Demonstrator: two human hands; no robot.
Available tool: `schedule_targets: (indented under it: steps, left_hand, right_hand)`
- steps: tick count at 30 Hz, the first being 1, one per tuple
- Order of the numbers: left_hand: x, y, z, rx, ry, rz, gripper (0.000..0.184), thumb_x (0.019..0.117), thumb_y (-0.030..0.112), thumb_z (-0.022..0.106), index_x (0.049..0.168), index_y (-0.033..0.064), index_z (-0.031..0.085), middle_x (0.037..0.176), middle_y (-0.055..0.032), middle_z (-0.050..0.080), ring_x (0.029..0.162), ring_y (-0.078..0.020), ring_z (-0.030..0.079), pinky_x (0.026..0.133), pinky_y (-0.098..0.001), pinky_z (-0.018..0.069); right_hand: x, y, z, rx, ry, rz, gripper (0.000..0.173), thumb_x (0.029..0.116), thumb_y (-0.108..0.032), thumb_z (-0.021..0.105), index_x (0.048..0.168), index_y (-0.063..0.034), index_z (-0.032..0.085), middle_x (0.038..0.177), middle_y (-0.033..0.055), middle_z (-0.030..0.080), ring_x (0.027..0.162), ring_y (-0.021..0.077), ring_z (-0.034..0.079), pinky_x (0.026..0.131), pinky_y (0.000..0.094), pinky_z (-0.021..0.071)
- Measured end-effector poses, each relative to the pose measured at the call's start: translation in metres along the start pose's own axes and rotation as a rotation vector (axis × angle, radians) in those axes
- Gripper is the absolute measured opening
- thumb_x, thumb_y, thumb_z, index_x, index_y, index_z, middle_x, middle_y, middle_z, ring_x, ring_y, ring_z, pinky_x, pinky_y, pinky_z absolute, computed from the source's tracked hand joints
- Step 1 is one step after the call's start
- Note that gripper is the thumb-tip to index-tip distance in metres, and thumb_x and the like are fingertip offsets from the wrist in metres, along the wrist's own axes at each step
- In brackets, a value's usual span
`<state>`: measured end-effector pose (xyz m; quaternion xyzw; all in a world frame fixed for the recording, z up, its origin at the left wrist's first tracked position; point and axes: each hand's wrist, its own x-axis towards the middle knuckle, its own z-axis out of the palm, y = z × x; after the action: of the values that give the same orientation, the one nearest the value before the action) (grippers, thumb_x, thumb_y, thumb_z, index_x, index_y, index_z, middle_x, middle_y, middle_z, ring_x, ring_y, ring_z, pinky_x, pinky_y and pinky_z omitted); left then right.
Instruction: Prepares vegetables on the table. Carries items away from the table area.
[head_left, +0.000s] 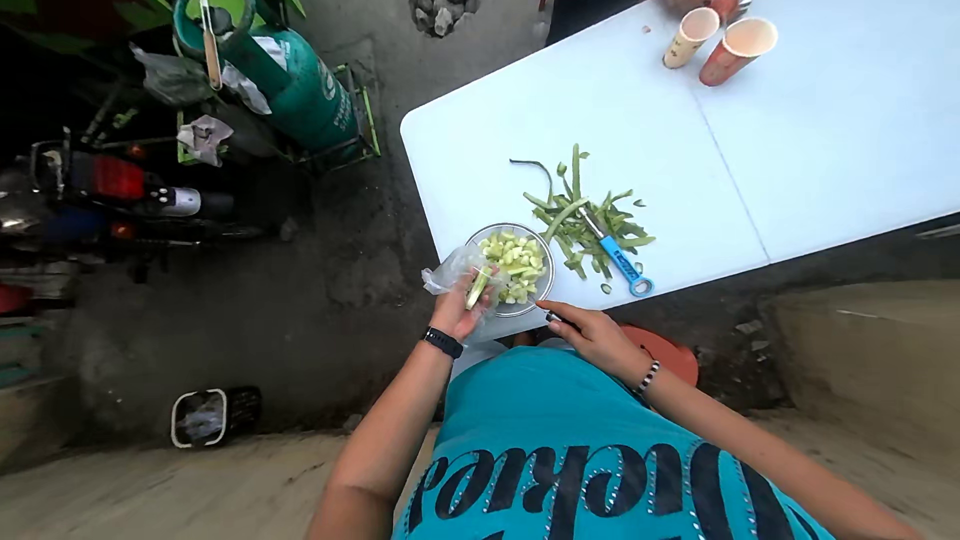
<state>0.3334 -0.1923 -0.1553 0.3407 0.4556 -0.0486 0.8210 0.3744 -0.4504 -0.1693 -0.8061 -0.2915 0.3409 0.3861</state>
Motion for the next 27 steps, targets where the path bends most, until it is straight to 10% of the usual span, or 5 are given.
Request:
schedule_targets:
  steps: [19, 27]
  left_hand:
    - [0.001, 0.001, -0.008, 0.089, -0.136, -0.107, 0.031, 0.1091, 0.032, 0.045, 0.126, 0.0096, 0.059, 0.105, -0.0119, 0.07, 0.062, -0.0114, 0.063, 0.054, -0.0219, 0.0527]
    - [0.005, 0.002, -0.01, 0.011, -0.145, -0.015, 0.026, 0.1075, 0.016, 0.043, 0.123, 0.0044, 0.06, 0.104, -0.0103, 0.068, 0.07, -0.0111, 0.063, 0.064, -0.0239, 0.0547]
  right_hand:
    - [0.009, 0.007, 0.005, -0.015, -0.029, 0.082, 0.044, 0.1097, -0.039, 0.042, 0.149, -0.0242, 0.055, 0.103, 0.0138, 0.072, 0.089, 0.0293, 0.069, 0.084, 0.0549, 0.0535]
    - [-0.001, 0.002, -0.004, 0.051, 0.048, -0.011, 0.044, 0.109, -0.041, 0.043, 0.146, -0.023, 0.058, 0.103, 0.0095, 0.072, 0.086, 0.0207, 0.068, 0.083, 0.047, 0.0554]
